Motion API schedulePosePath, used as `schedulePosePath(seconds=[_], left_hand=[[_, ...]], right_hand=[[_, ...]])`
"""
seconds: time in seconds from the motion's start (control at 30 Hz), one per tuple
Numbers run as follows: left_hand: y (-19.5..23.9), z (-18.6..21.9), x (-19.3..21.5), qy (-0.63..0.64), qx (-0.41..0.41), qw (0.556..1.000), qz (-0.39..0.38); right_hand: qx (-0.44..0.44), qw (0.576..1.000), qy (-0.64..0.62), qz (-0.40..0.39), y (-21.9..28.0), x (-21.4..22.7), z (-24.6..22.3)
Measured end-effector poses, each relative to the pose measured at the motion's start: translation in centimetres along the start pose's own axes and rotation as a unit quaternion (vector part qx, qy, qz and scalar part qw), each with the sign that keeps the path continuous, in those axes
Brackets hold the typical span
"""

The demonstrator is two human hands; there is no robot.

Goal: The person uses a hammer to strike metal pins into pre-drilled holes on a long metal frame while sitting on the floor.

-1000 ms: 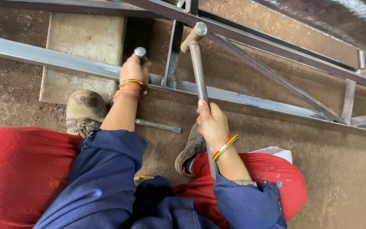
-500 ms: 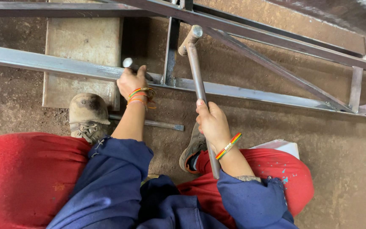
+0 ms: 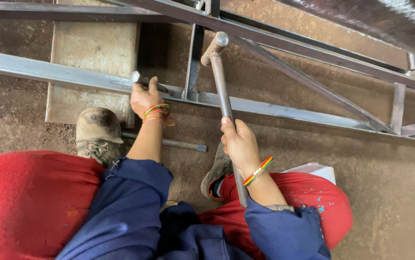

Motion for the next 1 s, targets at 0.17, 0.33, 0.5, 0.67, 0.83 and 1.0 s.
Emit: schedulePosePath(seconds=[0.17, 0.33, 0.5, 0.67, 0.83, 1.0], left_hand=[[-0.8, 2.0, 0.2, 0.059, -0.160, 0.985, 0.034], [1.5, 1.8, -1.6, -0.029, -0.183, 0.982, -0.027], [-2.4, 1.5, -0.8, 0.179, -0.110, 0.977, 0.019], [-1.1, 0.0, -1.4, 0.156, -0.099, 0.983, -0.004], [-0.1, -1.6, 0.9, 0.090, -0.072, 0.992, 0.051], [-0.7, 0.9, 2.3, 0.112, -0.133, 0.984, 0.038]], right_hand=[[0.002, 1.000, -0.015, 0.004, 0.2, 0.6, 0.3], [-0.008, 1.000, -0.010, 0.012, 0.1, 0.9, 0.6], [-0.004, 1.000, -0.008, 0.024, 0.1, 1.7, 0.8], [0.009, 0.999, -0.042, 0.015, 0.2, 2.0, 0.6], [-0.003, 0.998, -0.060, 0.013, 0.9, 2.8, 1.1], [0.005, 0.991, -0.131, 0.004, 1.8, 4.1, 0.8]])
Point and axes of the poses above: each hand's wrist, its own y-axis away from the middle knuckle, its own x-axis out of the back of the hand, z = x × y, the point moved 7 cm from there along -y, towards the middle knuckle, and after that the axes turned 9 degrees about z, right-handed, at the moved point
